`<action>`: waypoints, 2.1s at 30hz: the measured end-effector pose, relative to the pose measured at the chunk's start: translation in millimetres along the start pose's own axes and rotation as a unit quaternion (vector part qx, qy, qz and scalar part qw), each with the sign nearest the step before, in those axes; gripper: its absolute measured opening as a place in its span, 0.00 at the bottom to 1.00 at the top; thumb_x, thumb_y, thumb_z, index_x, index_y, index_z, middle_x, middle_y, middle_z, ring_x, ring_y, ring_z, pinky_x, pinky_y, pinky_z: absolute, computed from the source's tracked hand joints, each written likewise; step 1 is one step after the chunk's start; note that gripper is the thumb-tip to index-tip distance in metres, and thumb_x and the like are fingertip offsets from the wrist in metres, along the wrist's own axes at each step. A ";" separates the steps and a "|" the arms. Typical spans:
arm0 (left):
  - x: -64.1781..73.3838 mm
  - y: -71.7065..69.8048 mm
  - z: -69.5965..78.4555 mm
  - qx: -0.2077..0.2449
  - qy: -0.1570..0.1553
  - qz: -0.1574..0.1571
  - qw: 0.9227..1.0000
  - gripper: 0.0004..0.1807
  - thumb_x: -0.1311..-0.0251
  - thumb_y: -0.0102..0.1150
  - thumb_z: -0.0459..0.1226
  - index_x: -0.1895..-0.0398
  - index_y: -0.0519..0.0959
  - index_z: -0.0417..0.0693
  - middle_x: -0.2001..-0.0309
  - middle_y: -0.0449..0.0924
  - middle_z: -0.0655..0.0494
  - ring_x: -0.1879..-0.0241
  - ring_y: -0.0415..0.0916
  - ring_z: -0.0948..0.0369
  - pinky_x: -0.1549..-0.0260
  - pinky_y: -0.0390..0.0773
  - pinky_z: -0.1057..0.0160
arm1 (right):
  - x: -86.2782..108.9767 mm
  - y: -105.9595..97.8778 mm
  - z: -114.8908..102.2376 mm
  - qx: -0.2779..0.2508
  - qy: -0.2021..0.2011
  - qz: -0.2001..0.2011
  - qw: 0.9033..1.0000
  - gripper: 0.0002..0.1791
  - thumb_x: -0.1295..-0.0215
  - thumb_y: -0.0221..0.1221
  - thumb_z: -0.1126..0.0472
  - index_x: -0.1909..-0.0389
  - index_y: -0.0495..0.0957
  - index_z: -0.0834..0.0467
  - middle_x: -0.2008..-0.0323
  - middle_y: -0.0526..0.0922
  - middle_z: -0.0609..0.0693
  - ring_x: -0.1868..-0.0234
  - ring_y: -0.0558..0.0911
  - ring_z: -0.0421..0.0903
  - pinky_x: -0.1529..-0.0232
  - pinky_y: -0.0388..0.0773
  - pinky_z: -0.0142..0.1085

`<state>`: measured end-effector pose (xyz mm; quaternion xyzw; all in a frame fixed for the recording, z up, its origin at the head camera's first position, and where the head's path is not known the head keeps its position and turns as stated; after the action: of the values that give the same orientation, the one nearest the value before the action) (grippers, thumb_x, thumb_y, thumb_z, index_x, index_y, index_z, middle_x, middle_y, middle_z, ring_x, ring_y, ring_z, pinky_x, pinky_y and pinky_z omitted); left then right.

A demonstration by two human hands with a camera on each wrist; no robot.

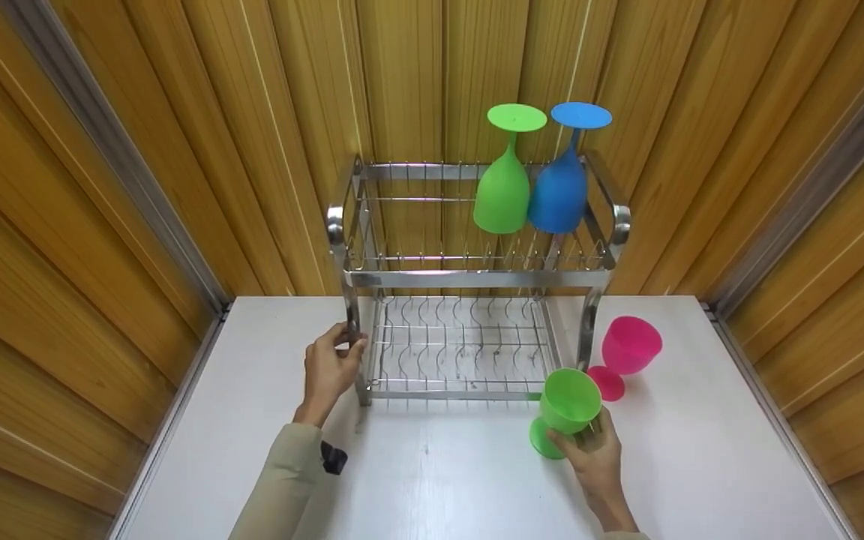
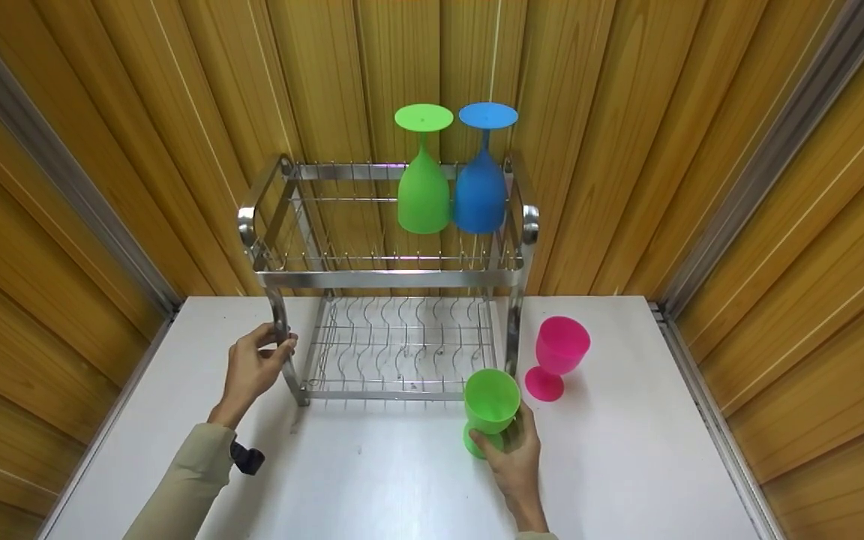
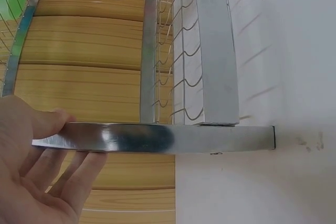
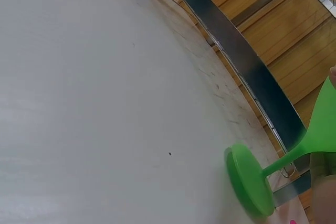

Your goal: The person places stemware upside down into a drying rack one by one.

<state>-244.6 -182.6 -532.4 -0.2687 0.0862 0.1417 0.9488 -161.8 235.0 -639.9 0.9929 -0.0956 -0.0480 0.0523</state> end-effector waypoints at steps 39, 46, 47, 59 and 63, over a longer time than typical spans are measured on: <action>35.0 -35.8 40.9 0.036 0.058 -0.006 0.998 0.24 0.34 0.71 0.32 0.35 0.79 0.40 0.36 0.82 0.41 0.41 0.84 0.39 0.41 0.85 0.39 | -5.4 -8.1 -89.1 0.099 -0.193 -0.089 0.972 0.53 0.58 0.79 0.83 0.26 0.69 0.65 0.32 0.79 0.51 0.31 0.79 0.37 0.28 0.73 0.27; 51.9 -29.1 60.3 0.061 0.082 -0.051 0.993 0.25 0.34 0.72 0.35 0.34 0.80 0.45 0.36 0.82 0.44 0.41 0.84 0.42 0.38 0.85 0.41 | -7.9 -10.2 -107.5 0.164 -0.245 -0.098 0.950 0.52 0.59 0.81 0.80 0.28 0.72 0.63 0.35 0.81 0.49 0.36 0.81 0.36 0.34 0.77 0.23; 54.6 -27.6 62.7 0.062 0.086 -0.057 0.993 0.25 0.33 0.73 0.36 0.34 0.79 0.46 0.36 0.82 0.45 0.41 0.84 0.43 0.38 0.85 0.41 | -8.3 -10.2 -109.7 0.174 -0.252 -0.099 0.947 0.53 0.60 0.82 0.80 0.27 0.73 0.63 0.35 0.81 0.49 0.36 0.81 0.36 0.34 0.77 0.23; 80.6 0.9 80.7 0.114 0.128 -0.130 0.977 0.29 0.34 0.73 0.41 0.31 0.78 0.51 0.33 0.80 0.49 0.38 0.83 0.48 0.38 0.85 0.44 | -14.8 -2.3 -130.5 0.282 -0.363 -0.118 0.880 0.55 0.67 0.86 0.76 0.29 0.76 0.58 0.36 0.82 0.53 0.36 0.79 0.37 0.32 0.73 0.20; 85.8 9.4 86.9 0.128 0.129 -0.149 0.972 0.31 0.34 0.74 0.43 0.30 0.77 0.51 0.31 0.79 0.50 0.36 0.82 0.49 0.36 0.85 0.46 | -15.6 2.9 -135.7 0.301 -0.384 -0.127 0.864 0.55 0.66 0.85 0.76 0.29 0.76 0.58 0.35 0.81 0.54 0.32 0.78 0.40 0.28 0.70 0.21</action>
<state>-158.9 -109.4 -484.5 -0.1711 0.1848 -0.0491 0.9665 -163.2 248.1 -503.9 0.8670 0.0095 -0.4001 -0.2968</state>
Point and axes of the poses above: each hand's wrist, its own x-axis away from the middle knuckle, its own y-axis out of the palm, z = x × y, the point moved 1 cm from there along -x, towards the middle knuckle
